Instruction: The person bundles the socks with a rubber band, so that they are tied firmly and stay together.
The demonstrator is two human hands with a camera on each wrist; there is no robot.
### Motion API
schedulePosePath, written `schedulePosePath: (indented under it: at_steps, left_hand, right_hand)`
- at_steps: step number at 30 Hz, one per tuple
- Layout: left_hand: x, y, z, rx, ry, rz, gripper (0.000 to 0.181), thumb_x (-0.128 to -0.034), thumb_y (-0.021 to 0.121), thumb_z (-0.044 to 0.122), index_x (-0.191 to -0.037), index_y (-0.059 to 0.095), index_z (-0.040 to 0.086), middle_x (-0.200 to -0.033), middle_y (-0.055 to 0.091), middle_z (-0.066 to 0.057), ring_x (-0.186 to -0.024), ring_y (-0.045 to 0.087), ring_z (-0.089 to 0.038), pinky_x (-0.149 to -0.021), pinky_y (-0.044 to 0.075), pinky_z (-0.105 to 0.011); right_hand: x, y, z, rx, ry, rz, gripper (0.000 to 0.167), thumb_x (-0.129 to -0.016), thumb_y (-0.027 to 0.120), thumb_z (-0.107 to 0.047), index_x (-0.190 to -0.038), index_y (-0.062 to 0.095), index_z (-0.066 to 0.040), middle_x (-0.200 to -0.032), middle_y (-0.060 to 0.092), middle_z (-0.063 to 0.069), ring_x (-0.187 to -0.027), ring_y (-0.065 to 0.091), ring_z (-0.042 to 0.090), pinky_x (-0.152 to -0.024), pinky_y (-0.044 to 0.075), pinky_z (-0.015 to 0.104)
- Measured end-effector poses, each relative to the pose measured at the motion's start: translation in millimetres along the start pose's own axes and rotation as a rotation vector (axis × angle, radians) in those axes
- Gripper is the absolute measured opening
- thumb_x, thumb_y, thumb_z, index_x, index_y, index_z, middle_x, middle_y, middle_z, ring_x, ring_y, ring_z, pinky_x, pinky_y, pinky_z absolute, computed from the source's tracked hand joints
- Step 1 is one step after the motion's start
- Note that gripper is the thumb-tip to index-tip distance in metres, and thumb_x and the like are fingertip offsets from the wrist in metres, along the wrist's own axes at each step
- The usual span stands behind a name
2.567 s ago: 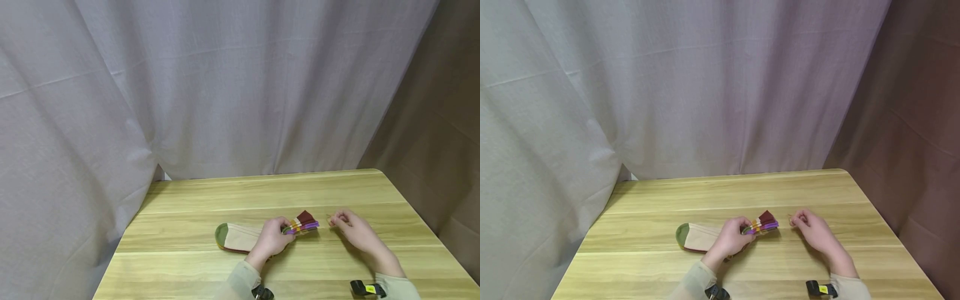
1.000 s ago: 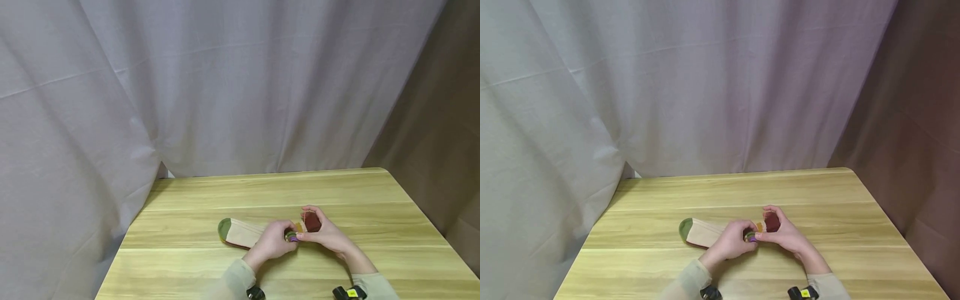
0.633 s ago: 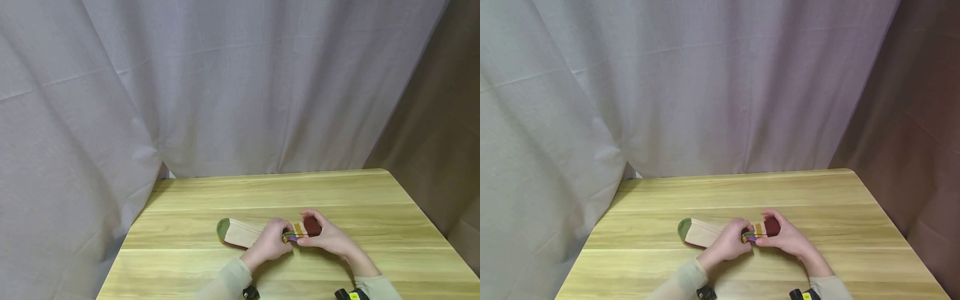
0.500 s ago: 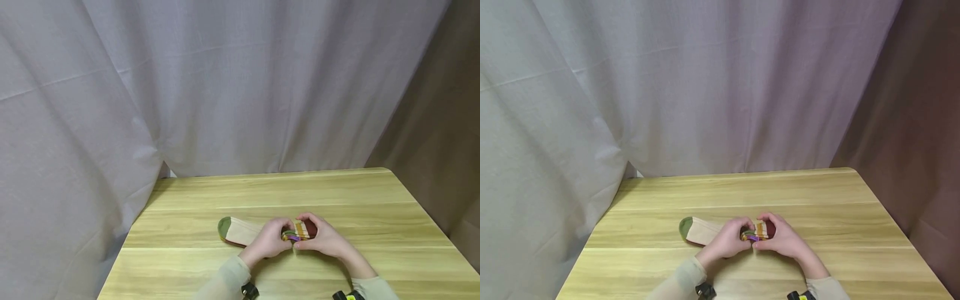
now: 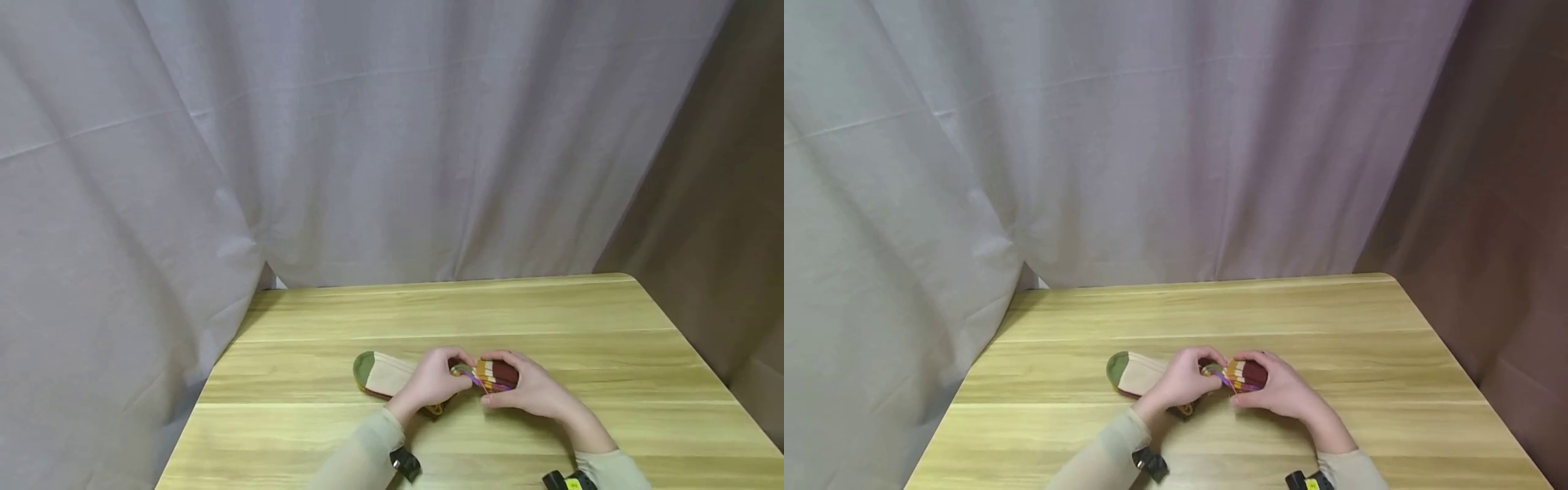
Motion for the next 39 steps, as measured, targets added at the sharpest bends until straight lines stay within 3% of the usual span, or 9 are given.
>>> schedulePosePath:
  at_steps: [3, 8, 11, 16, 21, 23, 29, 34, 39]
  left_hand:
    - [-2.0, -13.9, -9.4, 0.107, -0.053, 0.083, 0.02, -0.0868, 0.077, -0.001, -0.101, 0.079, 0.012, -0.097, 0.073, 0.009, -0.085, 0.061, -0.002, -0.076, 0.052, -0.021]
    - [-3.9, -27.5, -20.7, 0.3, -0.162, 0.21, 0.019, -0.0859, 0.073, -0.002, -0.103, 0.079, 0.005, -0.095, 0.072, 0.002, -0.066, 0.054, -0.005, -0.06, 0.047, -0.022]
    - [-5.7, -29.9, -27.6, 0.418, -0.244, 0.294, 0.02, -0.0856, 0.072, 0.0, -0.105, 0.077, 0.002, -0.097, 0.071, -0.002, -0.057, 0.049, -0.005, -0.051, 0.043, -0.021]
    - [-7.2, -30.9, -28.3, 0.499, -0.306, 0.419, 0.018, -0.085, 0.075, 0.001, -0.103, 0.076, 0.002, -0.093, 0.07, -0.002, -0.065, 0.055, -0.007, -0.056, 0.046, -0.02]
    - [-3.7, -15.8, -23.8, 0.367, -0.278, 0.279, 0.019, -0.0857, 0.076, 0.001, -0.104, 0.077, 0.007, -0.079, 0.062, 0.006, -0.055, 0.048, -0.005, -0.049, 0.041, -0.02]
    - [-2.0, -8.3, -23.7, 0.338, -0.261, 0.178, 0.022, -0.0852, 0.076, 0.001, -0.107, 0.076, 0.008, -0.078, 0.062, 0.007, -0.055, 0.047, -0.004, -0.049, 0.039, -0.02]
    - [3.6, -0.2, -16.0, 0.349, -0.249, -0.015, 0.03, -0.0861, 0.071, 0.01, -0.115, 0.07, 0.005, -0.091, 0.064, 0.002, -0.073, 0.053, -0.009, -0.061, 0.042, -0.022]
    - [3.7, -1.8, -14.8, 0.273, -0.315, 0.006, 0.03, -0.0889, 0.082, 0.026, -0.11, 0.067, 0.01, -0.091, 0.061, 0.0, -0.072, 0.052, -0.01, -0.059, 0.042, -0.025]
    - [-4.1, -11.5, -22.4, 0.21, -0.319, 0.155, 0.019, -0.0898, 0.078, 0.014, -0.102, 0.065, 0.007, -0.082, 0.056, 0.002, -0.062, 0.049, -0.008, -0.055, 0.043, -0.024]
  right_hand:
    - [-0.5, -5, 9, -0.034, 0.029, 0.007, 0.089, -0.082, 0.095, -0.023, -0.153, 0.049, 0.004, -0.132, 0.066, 0.019, -0.109, 0.066, 0.03, -0.085, 0.058, 0.037]
    - [1.3, -5, 20, 0.014, 0.072, 0.006, 0.1, -0.08, 0.097, -0.027, -0.155, 0.043, 0.011, -0.141, 0.061, 0.031, -0.125, 0.062, 0.046, -0.1, 0.054, 0.059]
    - [3.6, 5, 11, 0.064, 0.028, -0.023, 0.077, -0.078, 0.097, -0.029, -0.139, 0.062, 0.003, -0.138, 0.062, 0.028, -0.128, 0.058, 0.049, -0.105, 0.049, 0.066]
    - [3.9, 31, -13, 0.037, -0.074, -0.147, 0.039, -0.085, 0.092, -0.029, -0.11, 0.069, -0.01, -0.116, 0.065, 0.009, -0.099, 0.063, 0.028, -0.088, 0.055, 0.041]
    - [6.1, 44, -16, -0.261, -0.084, -0.317, 0.068, -0.094, 0.084, -0.012, -0.146, 0.043, 0.002, -0.133, 0.064, 0.025, -0.111, 0.068, 0.037, -0.093, 0.058, 0.035]
    - [9.2, 44, -12, -0.327, -0.059, -0.338, 0.083, -0.093, 0.084, -0.007, -0.153, 0.029, 0.001, -0.133, 0.064, 0.03, -0.096, 0.073, 0.037, -0.082, 0.063, 0.036]
    - [14.6, 40, -6, -0.221, -0.092, -0.302, 0.086, -0.087, 0.09, -0.012, -0.148, 0.03, -0.007, -0.112, 0.075, 0.018, -0.068, 0.067, 0.017, -0.061, 0.057, 0.03]
    - [11.5, 39, -7, -0.158, -0.125, -0.266, 0.083, -0.085, 0.092, -0.017, -0.144, 0.035, -0.007, -0.099, 0.075, 0.01, -0.066, 0.063, 0.013, -0.057, 0.052, 0.026]
    - [13.7, 27, -13, -0.213, -0.111, -0.312, 0.052, -0.088, 0.088, -0.011, -0.126, 0.056, 0.006, -0.078, 0.071, 0.009, -0.062, 0.063, 0.01, -0.052, 0.045, 0.021]
Point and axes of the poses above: each hand's wrist, its own x-axis away from the middle knuckle, its own y-axis out of the palm, z = x × y, the point moved 9 cm from there along -x, towards the middle knuckle
